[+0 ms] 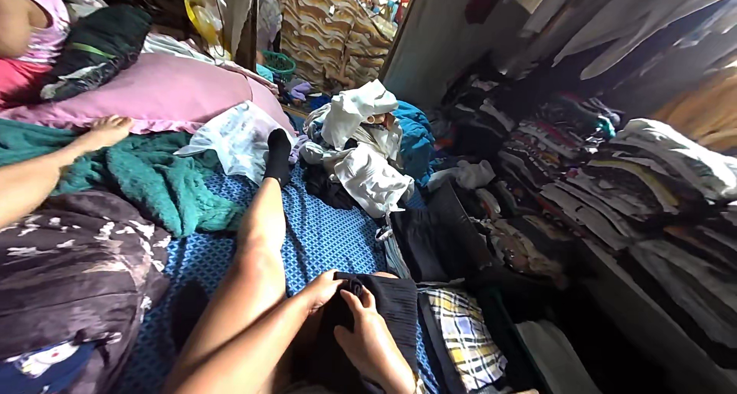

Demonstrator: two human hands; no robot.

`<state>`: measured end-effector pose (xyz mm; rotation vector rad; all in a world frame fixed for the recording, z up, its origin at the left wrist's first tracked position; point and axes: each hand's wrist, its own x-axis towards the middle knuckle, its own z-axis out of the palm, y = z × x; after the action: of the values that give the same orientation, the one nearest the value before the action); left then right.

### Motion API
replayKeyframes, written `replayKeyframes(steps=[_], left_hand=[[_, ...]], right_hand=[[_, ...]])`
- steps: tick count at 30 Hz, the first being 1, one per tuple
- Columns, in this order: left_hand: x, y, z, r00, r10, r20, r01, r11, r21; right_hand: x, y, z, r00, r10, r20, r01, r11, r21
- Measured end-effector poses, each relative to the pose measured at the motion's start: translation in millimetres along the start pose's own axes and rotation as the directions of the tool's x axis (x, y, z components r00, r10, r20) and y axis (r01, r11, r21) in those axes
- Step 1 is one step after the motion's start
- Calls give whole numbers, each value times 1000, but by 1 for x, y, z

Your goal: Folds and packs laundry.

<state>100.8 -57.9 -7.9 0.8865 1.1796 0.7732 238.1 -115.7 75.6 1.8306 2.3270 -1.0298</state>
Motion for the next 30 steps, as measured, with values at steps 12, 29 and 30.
replayKeyframes(steps=[12, 29, 30], left_hand=[[-4, 3, 2, 995, -94, -16, 87, 964, -250], [1, -6, 2, 1000, 19, -9, -19, 996, -82], [1, -7, 2, 1000, 18, -13, -19, 997, -79]], right_hand=[[16, 2, 19, 999, -38, -24, 40, 998, 45], [42, 104, 1, 691, 237, -683, 194, 849, 491], [43, 106, 4, 679, 246, -691, 208, 839, 503]])
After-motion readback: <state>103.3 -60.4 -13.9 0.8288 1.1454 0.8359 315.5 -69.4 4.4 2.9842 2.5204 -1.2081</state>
